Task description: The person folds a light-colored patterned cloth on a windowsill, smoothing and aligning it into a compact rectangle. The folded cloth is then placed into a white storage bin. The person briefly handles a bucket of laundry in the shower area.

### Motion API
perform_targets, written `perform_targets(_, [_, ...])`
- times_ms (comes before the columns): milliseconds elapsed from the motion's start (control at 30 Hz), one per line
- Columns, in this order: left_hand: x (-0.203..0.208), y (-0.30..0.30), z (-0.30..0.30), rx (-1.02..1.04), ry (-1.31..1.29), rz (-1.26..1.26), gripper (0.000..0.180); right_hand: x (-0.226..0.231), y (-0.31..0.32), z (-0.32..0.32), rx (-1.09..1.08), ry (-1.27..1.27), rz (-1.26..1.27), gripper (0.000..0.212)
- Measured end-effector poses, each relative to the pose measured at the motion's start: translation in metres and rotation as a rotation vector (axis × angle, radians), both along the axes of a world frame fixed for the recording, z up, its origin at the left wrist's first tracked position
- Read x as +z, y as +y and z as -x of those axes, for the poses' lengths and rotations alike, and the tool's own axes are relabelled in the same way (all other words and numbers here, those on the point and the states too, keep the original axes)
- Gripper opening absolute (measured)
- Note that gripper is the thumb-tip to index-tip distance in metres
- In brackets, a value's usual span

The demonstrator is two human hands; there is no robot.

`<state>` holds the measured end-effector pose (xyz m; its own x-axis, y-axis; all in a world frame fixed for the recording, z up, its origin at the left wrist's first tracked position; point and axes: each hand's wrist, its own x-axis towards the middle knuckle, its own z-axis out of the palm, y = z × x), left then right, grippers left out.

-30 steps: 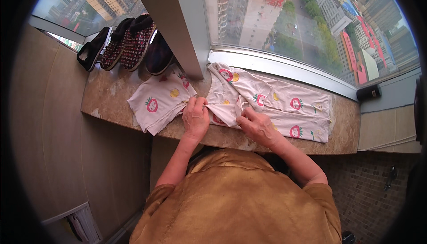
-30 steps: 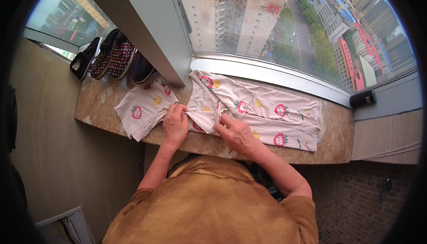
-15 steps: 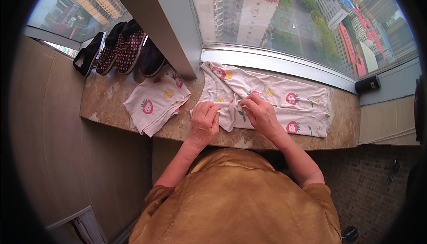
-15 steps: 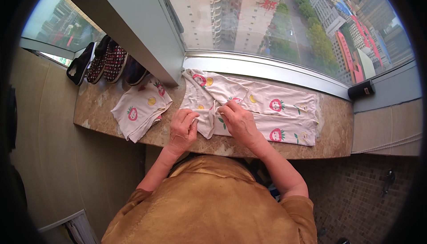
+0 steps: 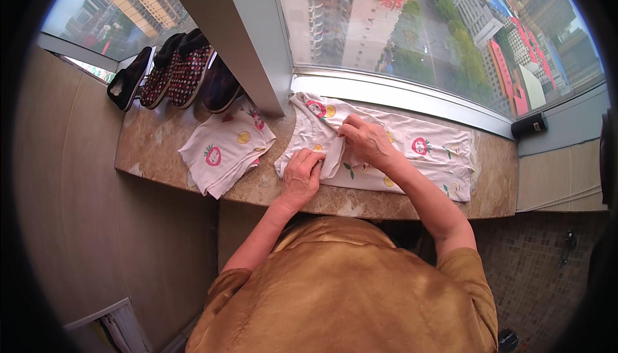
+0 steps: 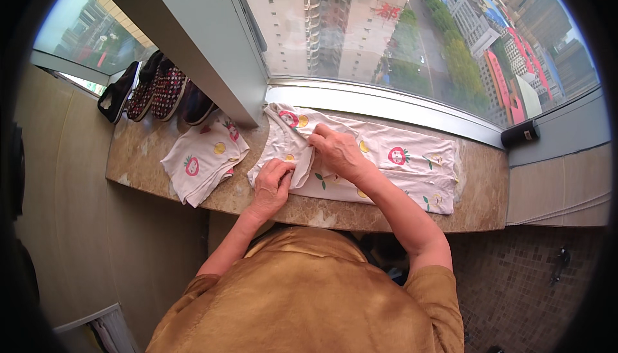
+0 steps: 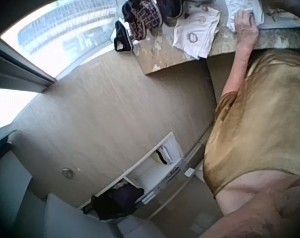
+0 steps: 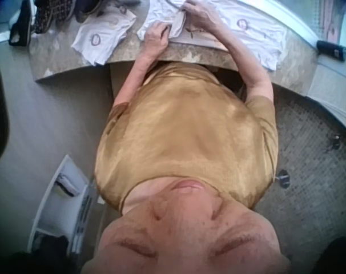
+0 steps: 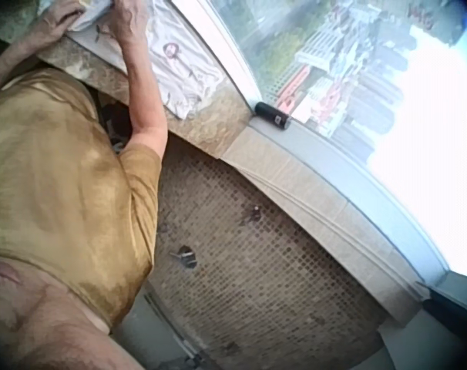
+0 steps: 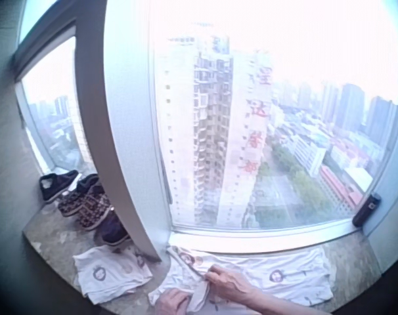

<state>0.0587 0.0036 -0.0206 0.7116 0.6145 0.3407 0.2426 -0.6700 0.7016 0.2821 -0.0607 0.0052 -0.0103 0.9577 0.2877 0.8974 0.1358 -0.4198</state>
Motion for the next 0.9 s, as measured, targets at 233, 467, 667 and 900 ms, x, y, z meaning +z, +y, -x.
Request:
perform_targets(233, [0.007, -0.006, 0.000, -0.010, 0.077, -0.085, 0.038, -0.010, -0.018, 0.002, -0.138, 0.130, -0.270, 0.014])
perform_targets(467, [0.016, -0.013, 0.005, -0.058, 0.176, -0.107, 0.052, -0.005, -0.043, 0.012, -0.224, 0.072, -0.326, 0.022])
perform_targets(667, [0.007, -0.012, 0.004, -0.028, 0.154, -0.150, 0.046, 0.011, -0.062, 0.039, 0.069, -0.073, -0.232, 0.031])
perform_targets(900, [0.004, -0.010, 0.006, -0.020, 0.135, -0.122, 0.039, -0.003, -0.057, 0.049, 0.162, -0.128, -0.117, 0.017])
